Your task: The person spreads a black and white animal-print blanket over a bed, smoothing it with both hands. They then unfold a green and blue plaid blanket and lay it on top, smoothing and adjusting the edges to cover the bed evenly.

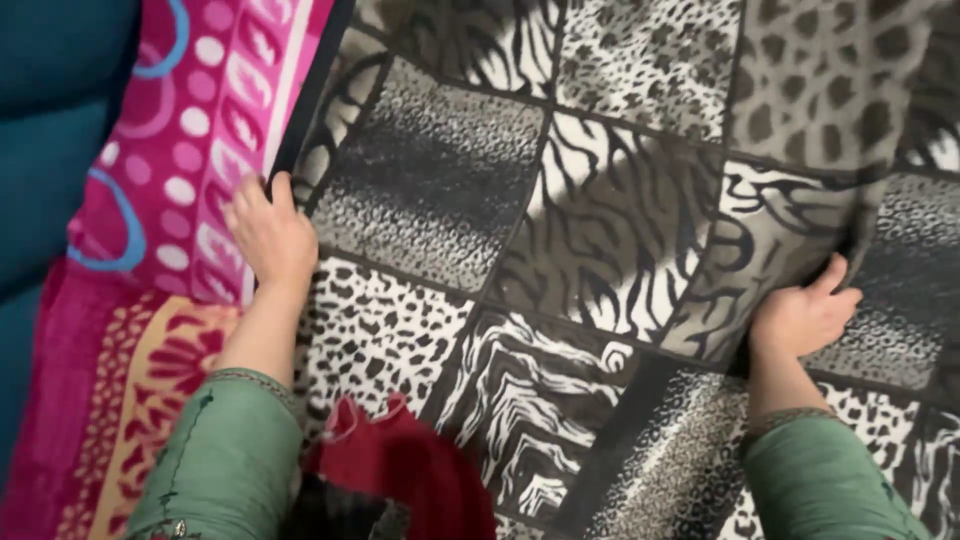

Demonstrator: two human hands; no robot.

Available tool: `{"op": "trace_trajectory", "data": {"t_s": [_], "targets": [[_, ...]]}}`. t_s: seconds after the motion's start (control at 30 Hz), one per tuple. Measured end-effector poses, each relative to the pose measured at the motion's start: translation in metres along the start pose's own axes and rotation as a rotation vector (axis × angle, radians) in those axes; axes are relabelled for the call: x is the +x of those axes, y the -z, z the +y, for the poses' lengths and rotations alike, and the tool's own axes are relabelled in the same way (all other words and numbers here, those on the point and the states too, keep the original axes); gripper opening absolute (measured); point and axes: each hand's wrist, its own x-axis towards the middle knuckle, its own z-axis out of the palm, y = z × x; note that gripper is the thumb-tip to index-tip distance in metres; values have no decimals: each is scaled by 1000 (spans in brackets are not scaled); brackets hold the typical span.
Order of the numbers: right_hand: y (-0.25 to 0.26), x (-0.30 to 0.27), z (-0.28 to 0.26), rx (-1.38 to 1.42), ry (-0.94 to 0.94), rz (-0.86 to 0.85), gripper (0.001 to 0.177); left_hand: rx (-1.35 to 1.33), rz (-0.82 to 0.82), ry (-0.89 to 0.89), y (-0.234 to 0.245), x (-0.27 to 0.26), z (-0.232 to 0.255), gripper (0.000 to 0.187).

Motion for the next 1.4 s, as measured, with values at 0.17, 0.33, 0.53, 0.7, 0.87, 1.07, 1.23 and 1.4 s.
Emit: {"op": "trace_trajectory", "data": {"t_s": [0.17,0.33,0.53,0.7,0.87,1.07,1.23,1.4], "targets": [[5,4,-5,45,-40,-15,44,-176,-111,-291,-21,82,42,57],[10,6,-12,57,-96,-64,58,-187,-254,-342,-77,179,83,54],[-2,6,-9,42,-129,-109,59,-203,-122,-367,-128,246,83,60],[-1,9,-8,175,-210,-172,61,-220,108,-179,-127,238,83,48],[-5,11,-7,129,-211,-163,57,-230,109,-160,-139,237,89,46],[-5,20,-5,126,-255,-304,46,-214,68,-124,-143,241,88,46],[-41,165,-50,360,-62,-140,55,-178,39,-113,-150,236,90,49],[-105,293,-95,-153,351,-797,62,-90,13,-117,-158,237,84,51]]}}
